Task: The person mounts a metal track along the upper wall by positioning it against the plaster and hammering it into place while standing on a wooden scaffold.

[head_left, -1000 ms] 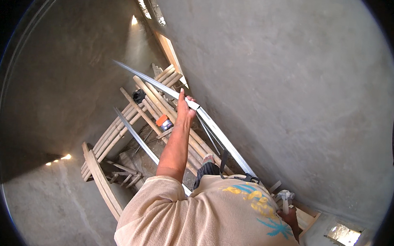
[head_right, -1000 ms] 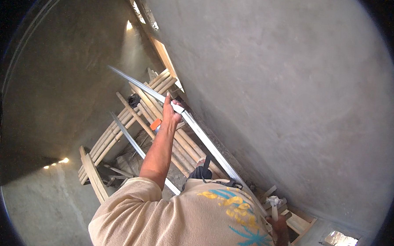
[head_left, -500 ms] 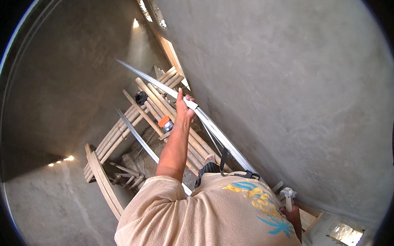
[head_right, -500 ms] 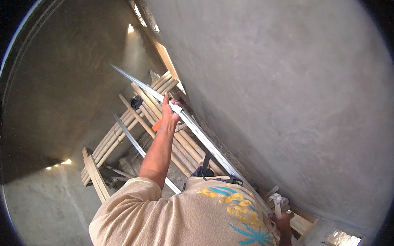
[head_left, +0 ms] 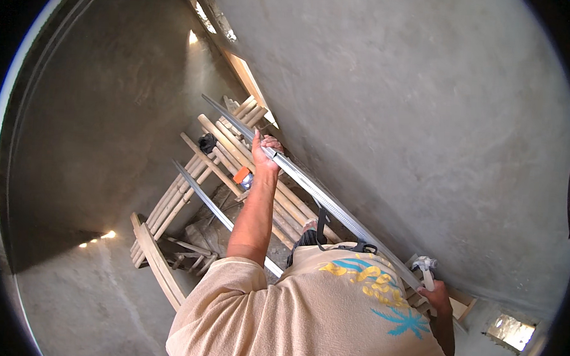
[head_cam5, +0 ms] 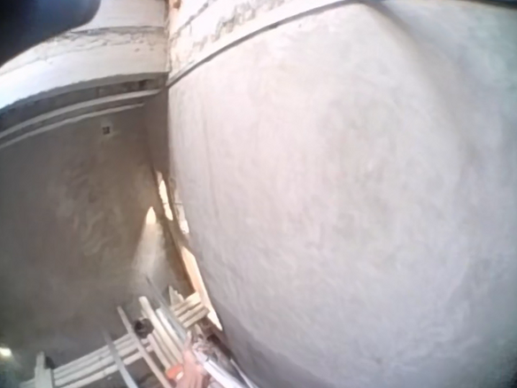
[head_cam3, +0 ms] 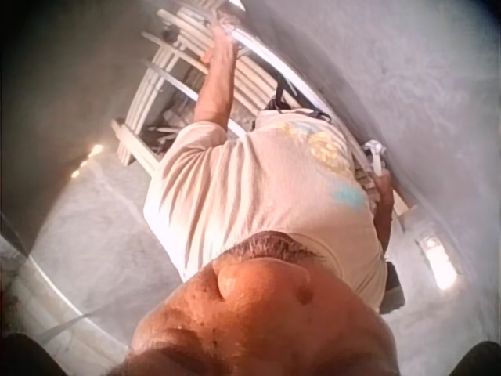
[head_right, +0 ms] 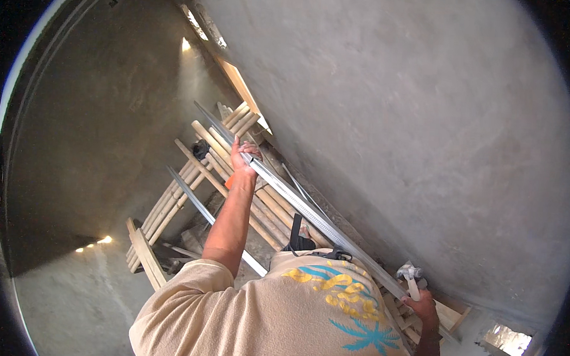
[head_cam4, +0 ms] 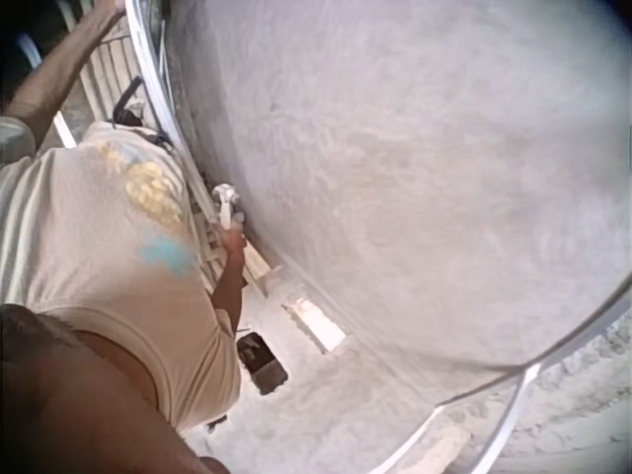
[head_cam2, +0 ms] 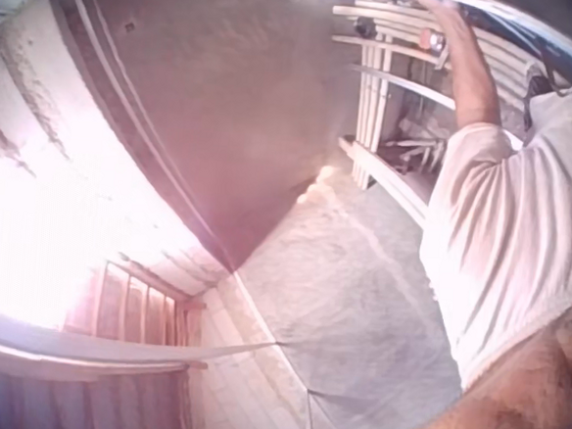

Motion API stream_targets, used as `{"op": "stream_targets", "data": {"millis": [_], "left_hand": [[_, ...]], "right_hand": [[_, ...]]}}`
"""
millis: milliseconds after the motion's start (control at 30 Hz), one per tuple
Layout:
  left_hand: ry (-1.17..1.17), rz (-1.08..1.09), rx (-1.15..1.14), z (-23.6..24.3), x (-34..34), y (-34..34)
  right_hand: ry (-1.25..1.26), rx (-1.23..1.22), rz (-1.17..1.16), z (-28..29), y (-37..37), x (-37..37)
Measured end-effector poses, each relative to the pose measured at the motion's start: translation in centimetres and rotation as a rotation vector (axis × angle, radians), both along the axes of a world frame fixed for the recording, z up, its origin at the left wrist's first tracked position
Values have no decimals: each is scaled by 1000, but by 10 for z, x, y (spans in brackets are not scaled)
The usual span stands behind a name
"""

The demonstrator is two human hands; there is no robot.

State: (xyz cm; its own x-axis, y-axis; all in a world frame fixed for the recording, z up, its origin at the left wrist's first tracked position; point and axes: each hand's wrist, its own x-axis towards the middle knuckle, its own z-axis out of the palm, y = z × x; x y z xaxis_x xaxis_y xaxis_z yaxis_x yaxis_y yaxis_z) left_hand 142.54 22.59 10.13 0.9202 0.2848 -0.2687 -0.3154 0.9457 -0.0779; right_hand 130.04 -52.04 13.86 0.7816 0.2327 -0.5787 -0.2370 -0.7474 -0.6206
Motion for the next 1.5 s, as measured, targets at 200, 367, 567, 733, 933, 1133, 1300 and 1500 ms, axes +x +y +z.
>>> {"op": "stream_targets", "data": {"millis": [200, 367, 567, 733, 933, 1133, 1300, 1500], "left_hand": [[68, 39, 71, 8, -7, -3], [156, 101, 266, 16, -12, -9], [250, 150, 426, 49, -12, -13], [296, 123, 509, 64, -17, -14], [299, 63, 466, 63, -17, -13], [356, 131, 552, 65, -22, -30], [372, 165, 608, 65, -19, -53], [532, 111, 739, 71, -21, -35]], "right_hand": [[26, -24, 33, 29, 7, 11], [68, -33, 23, 27, -8, 0], [190, 33, -32, 39, -3, 7], [154, 26, -23, 32, -1, 10], [128, 11, -21, 23, 3, 12], [185, 125, -72, 29, 13, 11], [165, 114, -158, 7, 11, 4], [147, 195, -202, 1, 11, 21]]}}
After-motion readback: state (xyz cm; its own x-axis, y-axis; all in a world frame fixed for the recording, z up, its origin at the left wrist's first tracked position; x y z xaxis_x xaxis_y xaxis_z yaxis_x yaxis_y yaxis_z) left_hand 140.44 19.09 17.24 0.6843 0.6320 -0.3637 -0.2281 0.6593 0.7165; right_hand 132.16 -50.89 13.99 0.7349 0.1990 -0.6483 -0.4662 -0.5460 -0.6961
